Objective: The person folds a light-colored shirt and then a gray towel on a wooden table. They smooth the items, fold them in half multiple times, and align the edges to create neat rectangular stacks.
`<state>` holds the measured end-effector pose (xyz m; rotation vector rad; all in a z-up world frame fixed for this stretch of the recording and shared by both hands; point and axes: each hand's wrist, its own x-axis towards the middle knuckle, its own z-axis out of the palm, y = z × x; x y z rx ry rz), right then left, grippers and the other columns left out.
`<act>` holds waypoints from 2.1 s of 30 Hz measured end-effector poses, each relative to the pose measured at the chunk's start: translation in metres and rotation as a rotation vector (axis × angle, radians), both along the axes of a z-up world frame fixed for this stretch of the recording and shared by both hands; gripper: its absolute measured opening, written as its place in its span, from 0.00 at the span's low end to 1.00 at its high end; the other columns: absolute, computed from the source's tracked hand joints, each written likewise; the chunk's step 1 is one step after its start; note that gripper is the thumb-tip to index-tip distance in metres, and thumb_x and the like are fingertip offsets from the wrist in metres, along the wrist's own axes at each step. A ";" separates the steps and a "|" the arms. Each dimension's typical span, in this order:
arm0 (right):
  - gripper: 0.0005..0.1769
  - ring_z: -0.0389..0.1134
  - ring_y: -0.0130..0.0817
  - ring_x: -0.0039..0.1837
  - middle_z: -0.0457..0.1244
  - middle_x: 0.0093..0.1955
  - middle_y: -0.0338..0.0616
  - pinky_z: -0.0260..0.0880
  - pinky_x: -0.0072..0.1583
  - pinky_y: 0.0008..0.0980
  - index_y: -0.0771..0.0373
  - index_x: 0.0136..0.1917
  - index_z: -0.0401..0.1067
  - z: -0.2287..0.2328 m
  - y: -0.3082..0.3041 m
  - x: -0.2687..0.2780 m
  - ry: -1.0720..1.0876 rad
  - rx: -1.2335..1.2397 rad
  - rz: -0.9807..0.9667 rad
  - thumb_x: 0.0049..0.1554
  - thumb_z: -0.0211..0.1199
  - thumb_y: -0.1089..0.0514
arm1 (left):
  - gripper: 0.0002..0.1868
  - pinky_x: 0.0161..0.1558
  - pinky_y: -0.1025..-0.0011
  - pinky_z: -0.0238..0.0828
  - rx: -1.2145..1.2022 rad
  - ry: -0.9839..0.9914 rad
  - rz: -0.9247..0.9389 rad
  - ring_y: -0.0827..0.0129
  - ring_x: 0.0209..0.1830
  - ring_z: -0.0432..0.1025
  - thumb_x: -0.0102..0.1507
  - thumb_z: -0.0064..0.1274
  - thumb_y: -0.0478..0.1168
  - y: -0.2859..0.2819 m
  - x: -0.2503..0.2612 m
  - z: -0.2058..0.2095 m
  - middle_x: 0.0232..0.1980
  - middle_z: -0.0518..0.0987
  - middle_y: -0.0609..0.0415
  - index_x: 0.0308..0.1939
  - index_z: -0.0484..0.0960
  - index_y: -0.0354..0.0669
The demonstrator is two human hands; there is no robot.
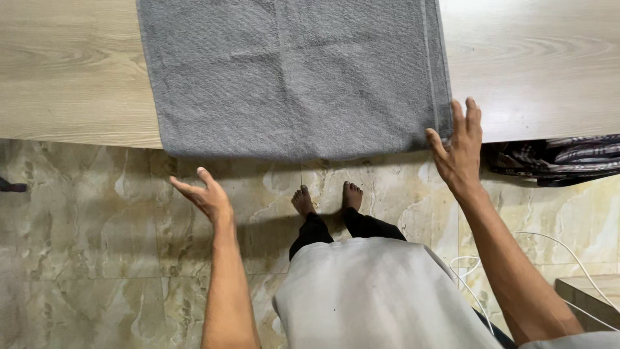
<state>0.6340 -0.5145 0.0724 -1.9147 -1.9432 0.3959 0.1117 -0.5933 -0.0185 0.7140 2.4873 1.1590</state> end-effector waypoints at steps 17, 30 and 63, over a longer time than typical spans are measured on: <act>0.36 0.35 0.62 0.87 0.38 0.88 0.60 0.35 0.81 0.59 0.62 0.85 0.47 -0.032 -0.013 -0.049 -0.048 -0.084 -0.119 0.70 0.44 0.44 | 0.18 0.39 0.61 0.57 0.119 -0.441 -0.235 0.66 0.37 0.58 0.74 0.57 0.47 0.037 -0.082 -0.004 0.38 0.70 0.52 0.43 0.77 0.32; 0.29 0.50 0.57 0.81 0.56 0.80 0.59 0.50 0.78 0.50 0.69 0.78 0.61 -0.022 -0.052 -0.125 -0.088 0.100 -0.126 0.68 0.57 0.56 | 0.17 0.54 0.66 0.68 0.210 -0.167 -0.315 0.68 0.48 0.72 0.66 0.60 0.38 0.058 -0.120 0.070 0.50 0.80 0.51 0.54 0.74 0.32; 0.08 0.58 0.20 0.44 0.63 0.46 0.35 0.61 0.46 0.24 0.63 0.53 0.68 -0.001 -0.012 -0.077 0.946 0.161 -0.456 0.70 0.56 0.55 | 0.13 0.43 0.74 0.65 0.190 -0.363 -0.226 0.76 0.38 0.65 0.73 0.53 0.42 0.056 -0.135 0.085 0.41 0.77 0.58 0.53 0.81 0.34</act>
